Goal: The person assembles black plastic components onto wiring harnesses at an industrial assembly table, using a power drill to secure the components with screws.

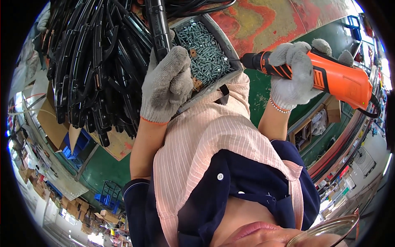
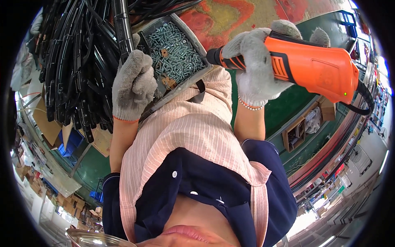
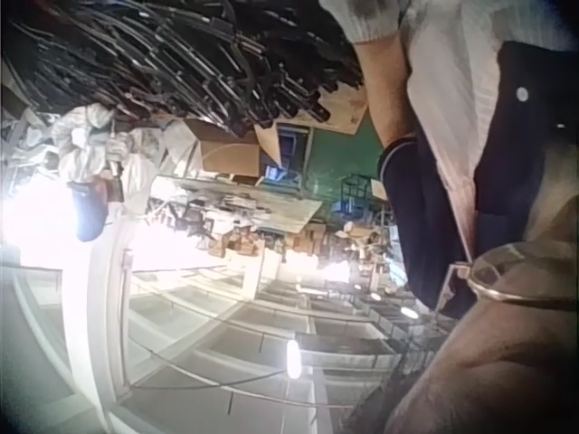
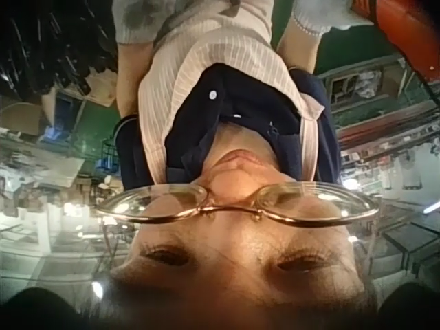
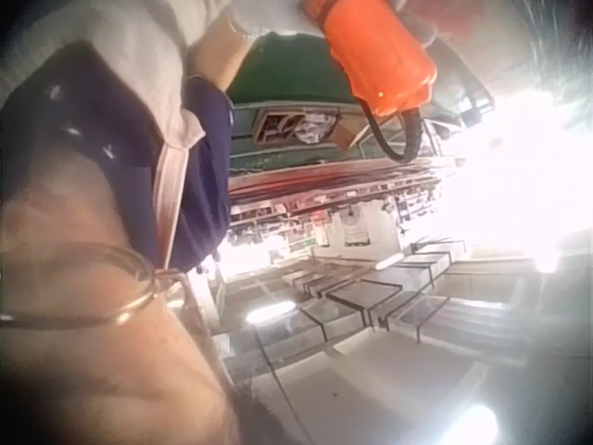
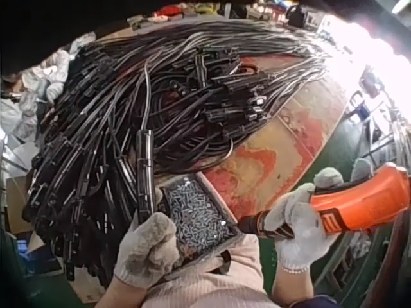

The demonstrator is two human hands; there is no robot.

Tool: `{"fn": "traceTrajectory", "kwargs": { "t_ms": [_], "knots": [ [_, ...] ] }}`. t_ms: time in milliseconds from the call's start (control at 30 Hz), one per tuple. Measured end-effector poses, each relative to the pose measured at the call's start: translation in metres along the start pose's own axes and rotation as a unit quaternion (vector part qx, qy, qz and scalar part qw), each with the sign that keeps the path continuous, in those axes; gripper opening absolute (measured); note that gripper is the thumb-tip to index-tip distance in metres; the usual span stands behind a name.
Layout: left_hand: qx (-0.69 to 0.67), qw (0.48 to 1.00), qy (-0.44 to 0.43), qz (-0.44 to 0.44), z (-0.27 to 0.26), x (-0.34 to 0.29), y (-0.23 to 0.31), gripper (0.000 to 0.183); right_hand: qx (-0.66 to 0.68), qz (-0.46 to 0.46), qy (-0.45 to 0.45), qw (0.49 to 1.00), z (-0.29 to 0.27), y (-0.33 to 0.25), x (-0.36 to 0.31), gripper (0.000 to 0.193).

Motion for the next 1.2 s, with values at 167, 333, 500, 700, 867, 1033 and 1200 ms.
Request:
{"fn": "traceTrajectory", "kwargs": {
  "t_ms": [167,333,500,700,867,1033,1200],
  "knots": [
    [0.054,0.998,0.017,0.012,-0.001,0.003,0.001,0.052,-0.017,-0.020,-0.029,0.999,0.004,0.007,-0.006,0.051],
    [0.100,0.995,0.002,0.023,-0.001,0.001,0.002,0.046,-0.156,-0.015,-0.077,0.985,0.010,0.009,-0.009,0.051],
    [0.067,0.997,0.010,0.027,0.006,0.003,0.006,0.046,-0.075,-0.040,-0.058,0.995,0.026,-0.006,-0.005,0.049],
    [0.089,0.996,-0.020,-0.016,0.005,0.007,0.006,0.046,0.061,-0.019,-0.027,0.998,0.009,-0.020,0.027,0.033],
    [0.064,0.998,0.009,0.003,0.002,0.006,0.006,0.058,0.292,0.041,-0.081,0.952,0.033,-0.019,0.051,0.025],
    [0.058,0.998,0.003,0.013,0.002,0.009,0.002,0.059,0.336,0.034,-0.127,0.933,0.061,-0.012,0.055,0.023],
    [0.059,0.998,-0.010,0.000,0.004,0.010,0.001,0.061,0.317,0.033,-0.127,0.939,0.080,0.004,0.050,0.022]
  ]
}}
Point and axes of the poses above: each hand's wrist, its own x-axis towards the middle knuckle, its own z-axis out of the palm, y = z × x, the point moved 9 cm from there along x, towards the middle knuckle, and after that the axes turned 14 degrees about x, right-handed, at the moved point
